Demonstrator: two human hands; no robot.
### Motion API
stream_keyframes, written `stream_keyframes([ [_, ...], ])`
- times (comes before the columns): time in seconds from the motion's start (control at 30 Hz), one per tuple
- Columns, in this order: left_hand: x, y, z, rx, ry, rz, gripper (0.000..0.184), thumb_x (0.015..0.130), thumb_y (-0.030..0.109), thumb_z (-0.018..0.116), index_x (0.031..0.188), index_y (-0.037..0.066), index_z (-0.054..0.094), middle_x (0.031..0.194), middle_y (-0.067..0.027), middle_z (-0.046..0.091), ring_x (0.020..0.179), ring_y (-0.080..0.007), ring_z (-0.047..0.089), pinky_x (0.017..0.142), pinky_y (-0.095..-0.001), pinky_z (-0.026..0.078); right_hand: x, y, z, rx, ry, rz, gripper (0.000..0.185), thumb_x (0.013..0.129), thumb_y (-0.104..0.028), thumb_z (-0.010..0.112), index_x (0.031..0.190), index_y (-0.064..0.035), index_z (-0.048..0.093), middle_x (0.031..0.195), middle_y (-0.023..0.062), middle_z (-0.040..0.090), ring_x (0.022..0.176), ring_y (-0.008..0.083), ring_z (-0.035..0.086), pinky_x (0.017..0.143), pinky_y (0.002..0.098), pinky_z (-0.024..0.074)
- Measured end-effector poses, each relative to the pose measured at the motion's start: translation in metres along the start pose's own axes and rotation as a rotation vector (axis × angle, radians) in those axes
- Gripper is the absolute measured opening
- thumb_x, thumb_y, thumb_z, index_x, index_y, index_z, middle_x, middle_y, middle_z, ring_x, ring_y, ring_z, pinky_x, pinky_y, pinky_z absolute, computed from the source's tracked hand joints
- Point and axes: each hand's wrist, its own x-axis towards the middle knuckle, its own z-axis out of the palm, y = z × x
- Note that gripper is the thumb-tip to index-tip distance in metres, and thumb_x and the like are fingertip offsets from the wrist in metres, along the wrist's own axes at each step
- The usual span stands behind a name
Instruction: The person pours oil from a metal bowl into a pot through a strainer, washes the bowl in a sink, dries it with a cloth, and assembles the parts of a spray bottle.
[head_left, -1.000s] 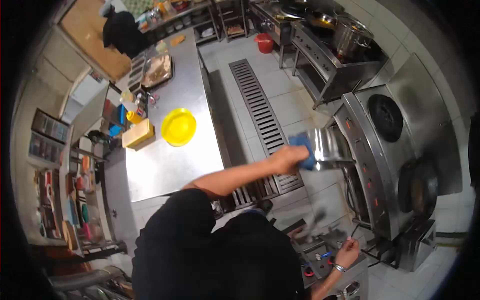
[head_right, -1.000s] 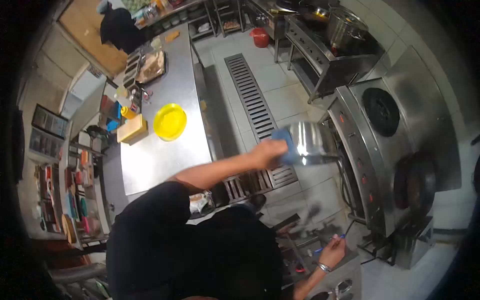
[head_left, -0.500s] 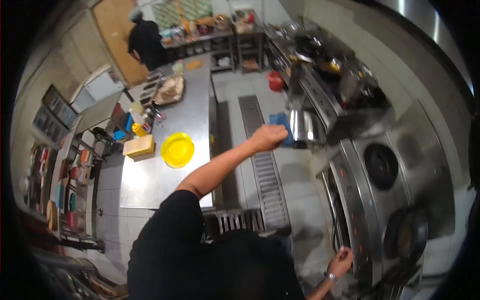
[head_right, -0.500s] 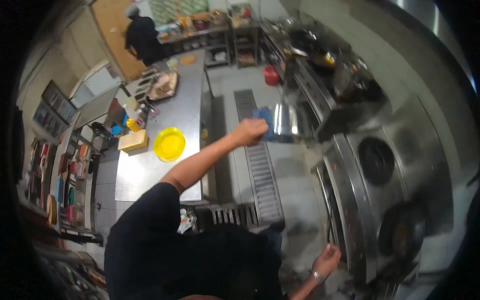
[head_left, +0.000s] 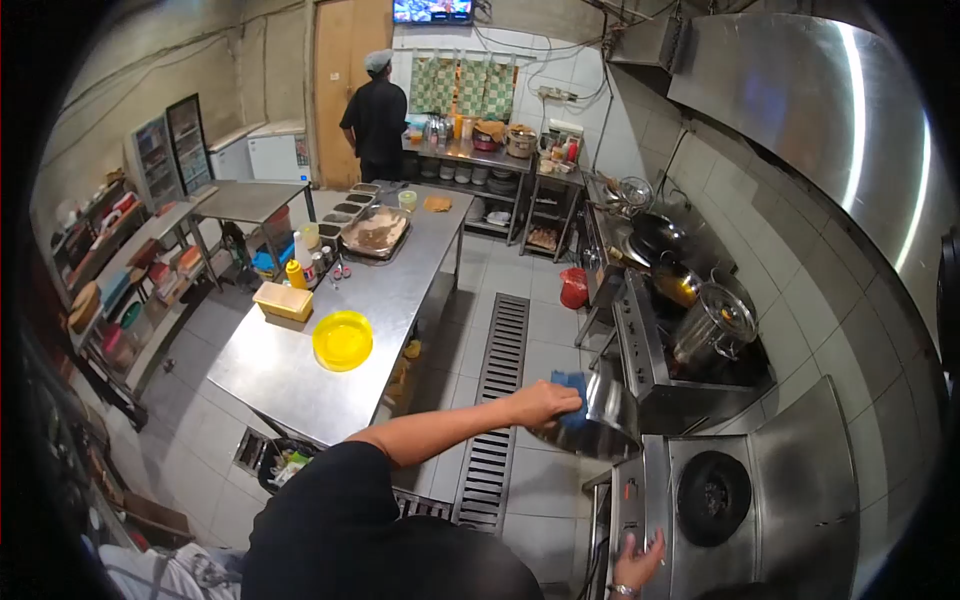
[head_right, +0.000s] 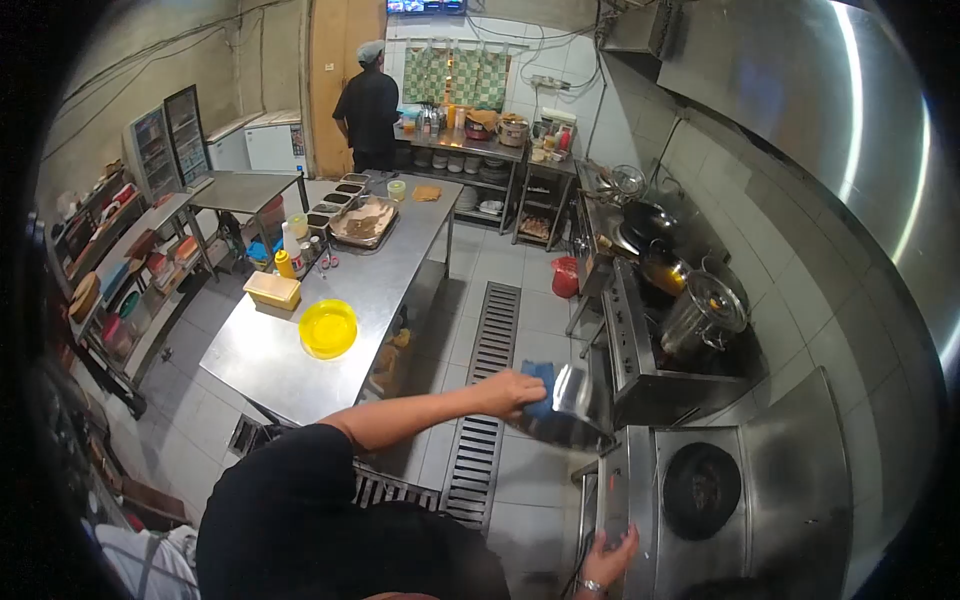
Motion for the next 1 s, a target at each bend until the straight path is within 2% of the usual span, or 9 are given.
stream_keyframes([
  [0.17,-0.007,0.039,0.051,-0.213,-0.012,-0.118,0.04,0.061,0.007,0.067,0.095,0.003,0.046,0.09,-0.0144,0.054,0.085,-0.038,0.059,0.068,-0.0456,0.05,0.065,0.011,0.064,0.134,-0.114,-0.286,0.072,0.08,-0.022,0.079,0.14,-0.0038,0.044,0.118,0.0159,0.06,0.101,0.0247,0.059,0.075,0.0343,0.0498],
  [0.33,-0.034,0.064,0.051,-0.257,-0.008,-0.344,0.032,0.067,0.007,0.066,0.094,0.005,0.047,0.087,-0.014,0.057,0.088,-0.0391,0.06,0.07,-0.0477,0.048,0.081,0.014,0.075,0.177,-0.136,-0.074,0.029,0.079,-0.016,0.078,0.084,-0.0006,0.053,0.085,0.0121,0.064,0.081,0.0227,0.062,0.074,0.0335,0.0493],
  [0.5,-0.098,0.053,0.047,-0.242,0.081,-0.464,0.038,0.079,0.015,0.065,0.115,0.005,0.056,0.091,-0.015,0.061,0.087,-0.0337,0.063,0.074,-0.0425,0.05,0.08,-0.001,0.088,0.198,-0.044,-0.381,0.033,0.074,-0.006,0.075,0.067,-0.0026,0.042,0.07,0.0121,0.058,0.066,0.0236,0.058,0.074,0.0367,0.0504],
  [0.6,-0.177,0.039,0.094,-0.541,0.312,-0.797,0.032,0.087,0.013,0.058,0.118,0.005,0.058,0.105,-0.0097,0.065,0.092,-0.0221,0.065,0.076,-0.0338,0.053,0.074,-0.014,0.086,-0.004,-0.22,-0.151,0.027,0.071,-0.003,0.07,0.066,-0.002,0.043,0.066,0.0134,0.055,0.064,0.0296,0.059,0.071,0.0399,0.0499],
  [0.67,-0.219,0.041,0.109,-1.138,0.704,-1.252,0.029,0.092,0.011,0.053,0.119,0.004,0.059,0.105,-0.0067,0.067,0.093,-0.0161,0.064,0.077,-0.0306,0.054,0.062,-0.037,0.075,-0.165,-0.297,-0.097,0.021,0.069,-0.002,0.066,0.067,-0.0013,0.045,0.064,0.0166,0.053,0.062,0.0339,0.056,0.067,0.0427,0.048],
  [0.77,-0.24,0.055,0.08,-1.305,0.823,-1.44,0.025,0.093,0.012,0.053,0.113,0.002,0.062,0.096,-0.0059,0.066,0.081,-0.0114,0.062,0.072,-0.0269,0.052,0.049,-0.034,0.087,-0.233,-0.127,-0.163,0.019,0.068,-0.003,0.067,0.068,-0.0009,0.048,0.063,0.0186,0.051,0.061,0.036,0.053,0.063,0.0447,0.0447],
  [0.83,-0.246,0.053,0.063,-1.089,0.778,-1.425,0.03,0.092,0.02,0.057,0.115,0.001,0.062,0.092,-0.0098,0.069,0.078,-0.0195,0.066,0.071,-0.0332,0.054,0.045,-0.043,0.086,-0.178,-0.102,-0.118,0.02,0.069,-0.003,0.067,0.07,-0.0001,0.048,0.064,0.0188,0.05,0.06,0.0364,0.05,0.062,0.0451,0.043],
  [0.9,-0.244,0.052,0.032,-0.133,0.164,-1.348,0.042,0.09,0.033,0.059,0.114,-0.001,0.062,0.089,-0.0153,0.071,0.083,-0.0307,0.069,0.074,-0.041,0.054,0.048,-0.052,0.083,-0.097,-0.035,-0.012,0.021,0.07,-0.004,0.069,0.071,0.001,0.048,0.063,0.0152,0.049,0.059,0.0306,0.047,0.061,0.0432,0.0419],
  [1.0,-0.259,0.037,0.008,0.004,-0.366,-1.422,0.05,0.088,0.042,0.056,0.112,-0.001,0.065,0.097,-0.0214,0.07,0.095,-0.0397,0.067,0.08,-0.0461,0.053,0.05,-0.028,0.101,-0.012,0.064,-0.117,0.024,0.072,-0.006,0.071,0.073,0.0017,0.048,0.065,0.0128,0.051,0.06,0.0242,0.045,0.06,0.0414,0.0416],
])
